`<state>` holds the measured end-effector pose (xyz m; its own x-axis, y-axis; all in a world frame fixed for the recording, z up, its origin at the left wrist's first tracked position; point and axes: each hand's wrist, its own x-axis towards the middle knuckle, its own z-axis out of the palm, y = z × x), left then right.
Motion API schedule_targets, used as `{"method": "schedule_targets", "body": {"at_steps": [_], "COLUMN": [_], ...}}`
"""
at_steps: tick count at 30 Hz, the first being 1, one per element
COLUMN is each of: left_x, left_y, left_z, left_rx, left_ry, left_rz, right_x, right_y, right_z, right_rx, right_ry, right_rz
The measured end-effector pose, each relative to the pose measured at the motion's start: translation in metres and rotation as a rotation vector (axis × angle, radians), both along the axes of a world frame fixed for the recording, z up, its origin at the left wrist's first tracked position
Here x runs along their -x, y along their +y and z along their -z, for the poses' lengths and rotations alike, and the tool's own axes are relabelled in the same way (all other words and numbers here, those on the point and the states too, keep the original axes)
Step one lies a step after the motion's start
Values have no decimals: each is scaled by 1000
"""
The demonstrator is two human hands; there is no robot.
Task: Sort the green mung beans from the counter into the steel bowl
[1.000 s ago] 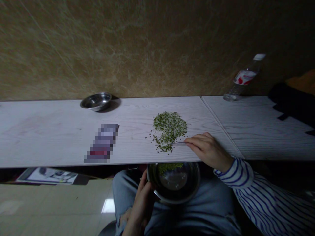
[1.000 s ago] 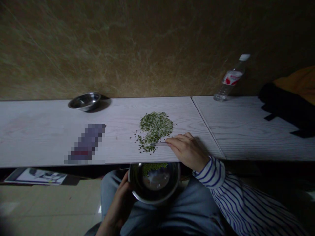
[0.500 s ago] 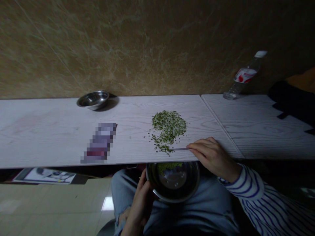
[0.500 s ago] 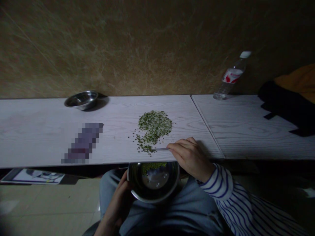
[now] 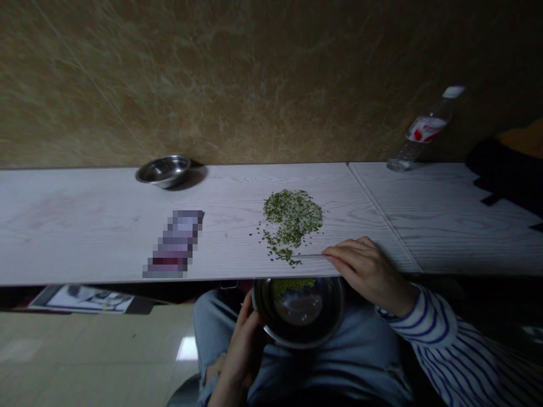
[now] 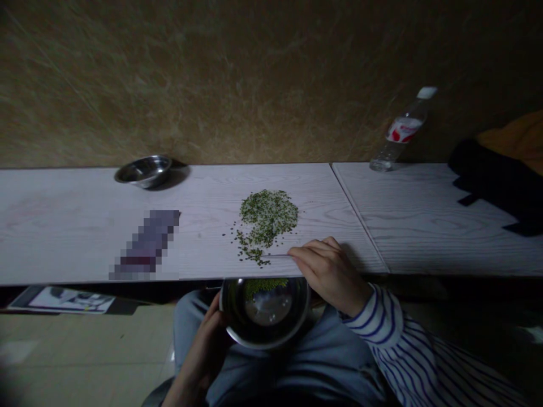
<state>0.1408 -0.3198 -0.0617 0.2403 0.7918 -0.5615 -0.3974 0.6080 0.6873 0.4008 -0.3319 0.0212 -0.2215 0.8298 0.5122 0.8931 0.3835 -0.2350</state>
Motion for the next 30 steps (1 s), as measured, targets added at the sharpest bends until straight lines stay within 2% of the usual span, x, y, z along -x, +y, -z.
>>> {"method": "schedule_targets", "body": {"at_steps": [13,21,30], "left_x": [1,1,-1], "left_y": [-1,-1,-7], "left_z": [-1,-7,-1], "left_rx": [1,25,8], "left_ry": [-12,-24,-45], "left_rz": [-3,38,64], "right_x": [7,7,9], "right_y": [4,3,1], "right_z": [-1,2,2], "right_rx": [10,8,10], "right_ry": [10,15,9], "right_rz": [-1,-9,12]}}
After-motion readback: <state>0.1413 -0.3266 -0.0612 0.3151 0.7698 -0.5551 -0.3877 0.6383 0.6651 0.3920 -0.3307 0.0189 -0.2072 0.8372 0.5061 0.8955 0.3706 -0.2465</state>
